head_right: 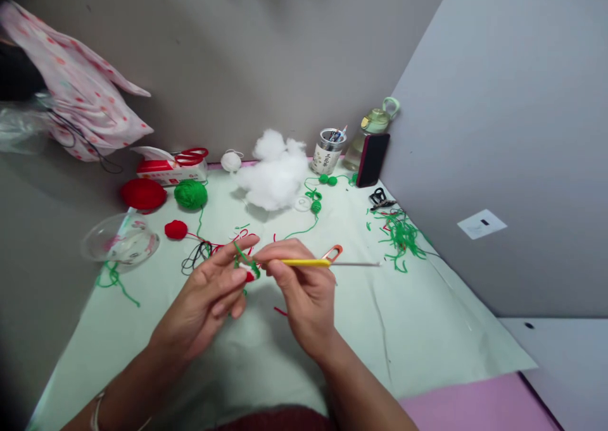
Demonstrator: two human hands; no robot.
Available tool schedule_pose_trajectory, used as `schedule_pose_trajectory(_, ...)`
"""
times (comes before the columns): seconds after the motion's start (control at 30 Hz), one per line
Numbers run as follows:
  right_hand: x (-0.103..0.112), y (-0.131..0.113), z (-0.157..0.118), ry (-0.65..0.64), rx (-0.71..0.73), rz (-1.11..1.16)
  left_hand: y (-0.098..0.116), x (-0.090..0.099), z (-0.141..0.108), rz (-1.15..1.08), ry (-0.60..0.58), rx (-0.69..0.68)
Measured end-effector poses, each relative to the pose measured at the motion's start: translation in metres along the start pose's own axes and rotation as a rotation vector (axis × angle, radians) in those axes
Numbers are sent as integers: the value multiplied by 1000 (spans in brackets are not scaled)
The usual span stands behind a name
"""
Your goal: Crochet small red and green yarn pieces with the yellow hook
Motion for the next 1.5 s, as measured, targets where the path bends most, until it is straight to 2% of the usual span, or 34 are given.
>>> schedule_pose_trajectory(0.1, -4, 6, -2, -28, -42, -7, -3, -2, -1, 56, -31, -28)
schedule_pose_trajectory(0.3, 1, 24, -4, 40, -192, 180, -1, 2, -4, 83, -5, -41)
schedule_pose_trajectory(0.4, 1, 23, -3, 52, -210, 236, 2, 4, -5, 100, 16, -42)
schedule_pose_trajectory(0.47, 2, 18, -3, 50, -193, 181, 5, 6, -6, 140, 41, -66)
schedule_pose_trajectory(0.57, 3, 2, -5, 8, -69, -38, 12, 9, -8, 243, 104, -135)
schedule_pose_trajectory(0.77, -14, -27, -14, -169, 324, -393, 15, 12, -14, 294, 210, -269)
schedule_pose_trajectory(0.83, -21, -32, -18, -209, 434, -555, 8, 10, -12, 215, 172, -214)
schedule_pose_trajectory(0.9, -23, -35, -19, -196, 477, -603, -1, 4, -8, 104, 83, -81)
schedule_pose_trajectory(0.97, -12, -32, -14, -99, 397, -473, -6, 1, -6, 3, 29, 31)
schedule_pose_trajectory(1.07, 5, -15, -6, 64, 149, -169, 0, 3, -5, -43, 29, 41)
schedule_pose_trajectory(1.17, 0, -5, -2, 36, 38, -53, 5, 1, -6, 46, 22, -28)
schedule_pose_trajectory(1.23, -7, -8, -3, -21, 69, -107, 5, 2, -6, 111, 55, -84)
schedule_pose_trajectory(1.33, -14, -20, -9, -82, 222, -326, 3, 6, -6, 114, 115, -121)
schedule_pose_trajectory(1.43, -17, -26, -15, -126, 340, -480, -6, 3, -2, 5, 47, -3)
schedule_pose_trajectory(1.5, -7, -20, -11, -71, 263, -383, -10, 2, -1, -67, 20, 77)
Point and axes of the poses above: each hand's wrist, its own z-axis towards the middle knuckle, its own x-axis out of the back of the hand, y = z × x, the point moved 9 cm from there along z, towards the middle knuckle, and after that the axes turned 6 degrees about x, right-handed, at the moved point
